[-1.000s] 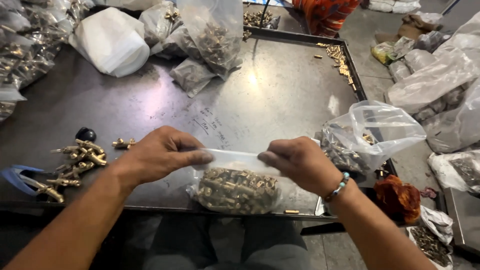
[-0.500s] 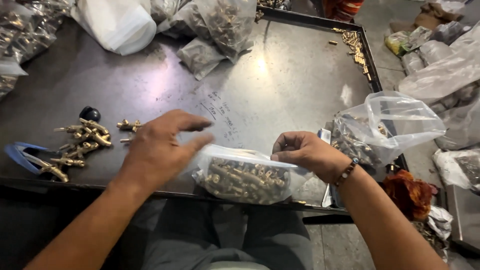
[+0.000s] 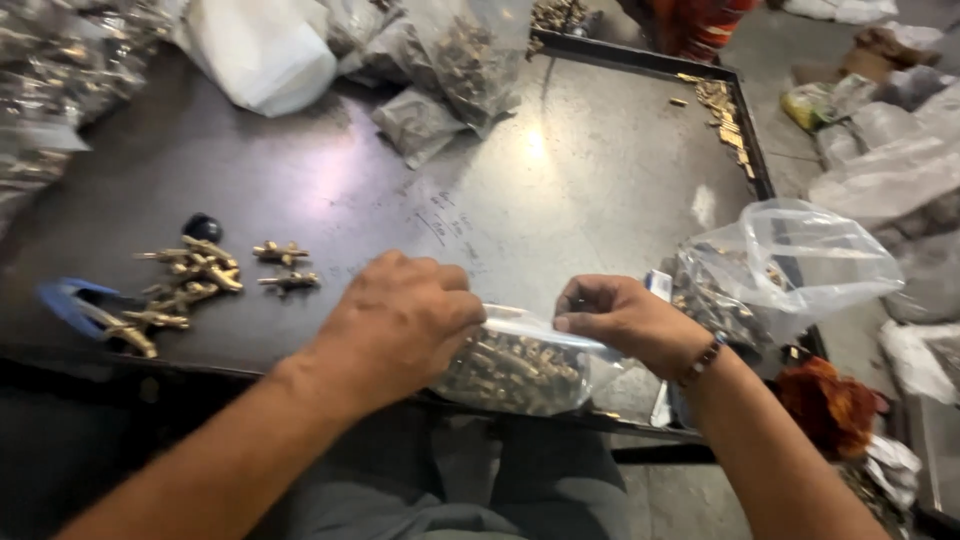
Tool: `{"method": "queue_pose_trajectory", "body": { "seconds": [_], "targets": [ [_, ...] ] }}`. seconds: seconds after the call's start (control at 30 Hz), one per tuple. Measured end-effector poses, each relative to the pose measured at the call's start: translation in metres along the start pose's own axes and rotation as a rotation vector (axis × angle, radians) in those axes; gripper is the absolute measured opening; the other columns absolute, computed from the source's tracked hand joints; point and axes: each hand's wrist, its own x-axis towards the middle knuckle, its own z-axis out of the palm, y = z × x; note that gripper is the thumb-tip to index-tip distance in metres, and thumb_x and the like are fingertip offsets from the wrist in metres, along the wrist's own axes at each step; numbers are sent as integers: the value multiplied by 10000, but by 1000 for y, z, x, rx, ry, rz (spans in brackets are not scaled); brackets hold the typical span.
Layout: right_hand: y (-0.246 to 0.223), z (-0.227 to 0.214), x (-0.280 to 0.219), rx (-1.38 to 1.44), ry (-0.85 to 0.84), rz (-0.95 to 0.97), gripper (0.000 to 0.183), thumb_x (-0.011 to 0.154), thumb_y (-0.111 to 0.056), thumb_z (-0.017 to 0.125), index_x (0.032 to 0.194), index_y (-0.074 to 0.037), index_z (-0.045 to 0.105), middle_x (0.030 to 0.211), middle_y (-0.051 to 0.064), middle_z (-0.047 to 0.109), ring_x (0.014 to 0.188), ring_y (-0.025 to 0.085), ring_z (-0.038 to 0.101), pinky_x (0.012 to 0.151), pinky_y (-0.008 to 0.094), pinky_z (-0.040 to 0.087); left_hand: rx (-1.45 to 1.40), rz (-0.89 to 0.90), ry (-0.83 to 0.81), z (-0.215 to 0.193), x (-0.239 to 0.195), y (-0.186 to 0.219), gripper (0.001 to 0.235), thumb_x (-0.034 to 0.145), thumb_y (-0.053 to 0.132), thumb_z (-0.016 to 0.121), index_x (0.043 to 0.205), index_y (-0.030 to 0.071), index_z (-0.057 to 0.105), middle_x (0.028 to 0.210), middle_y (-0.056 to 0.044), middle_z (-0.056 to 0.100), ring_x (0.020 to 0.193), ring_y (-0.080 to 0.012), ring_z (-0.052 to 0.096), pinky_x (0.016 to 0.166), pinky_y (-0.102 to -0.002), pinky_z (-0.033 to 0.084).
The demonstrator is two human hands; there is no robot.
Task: Sorting small brass fittings and placing them into a plastic bag for packaging.
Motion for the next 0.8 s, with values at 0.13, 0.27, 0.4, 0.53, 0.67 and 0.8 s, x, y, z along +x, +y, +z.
{"method": "queue_pose_trajectory", "body": {
  "seconds": [0.13,0.27,0.4,0.53,0.67,0.8],
  "targets": [
    [-41,29,-21,-356,90,-107,159,913,-224,749,948,-72,780,753,22,683,683,107,571,596,304,480,48,40,107,4,-6,4,63,827,131,648,817,127,710,826,-44,644,817,-264,634,754,-439,451],
    [-69,70,-34,-852,289,-589,155,792,-246,769,900,-134,768,857,13,715,762,202,692,653,361,550,81,73,167,9,-8,6,35,832,110,635,820,118,667,815,-52,622,811,-275,627,725,-435,447],
    [-72,88,-26,-1032,258,-734,141,775,-230,763,856,-116,744,844,48,697,821,317,648,701,435,514,79,83,168,11,-12,2,27,831,103,643,844,117,662,824,-50,618,835,-270,636,754,-428,453],
    [-72,91,-26,-1088,264,-662,133,776,-236,751,851,-127,739,794,46,690,811,306,657,705,442,505,38,130,177,-4,-33,-15,202,798,47,609,966,107,702,887,-63,649,888,-281,661,775,-434,487],
    [-74,92,-25,-1041,290,-614,123,788,-231,731,868,-147,773,784,29,709,776,285,667,696,424,514,106,-110,123,-34,-89,-88,285,823,2,581,1024,121,745,1016,-89,719,1002,-307,692,880,-428,541],
    [-68,88,-23,-988,280,-571,151,794,-246,739,899,-149,789,805,21,729,784,282,675,699,411,526,471,-677,-194,-79,-157,-168,568,721,81,688,1264,246,698,1308,-30,660,1179,-297,620,951,-449,509]
  ]
}}
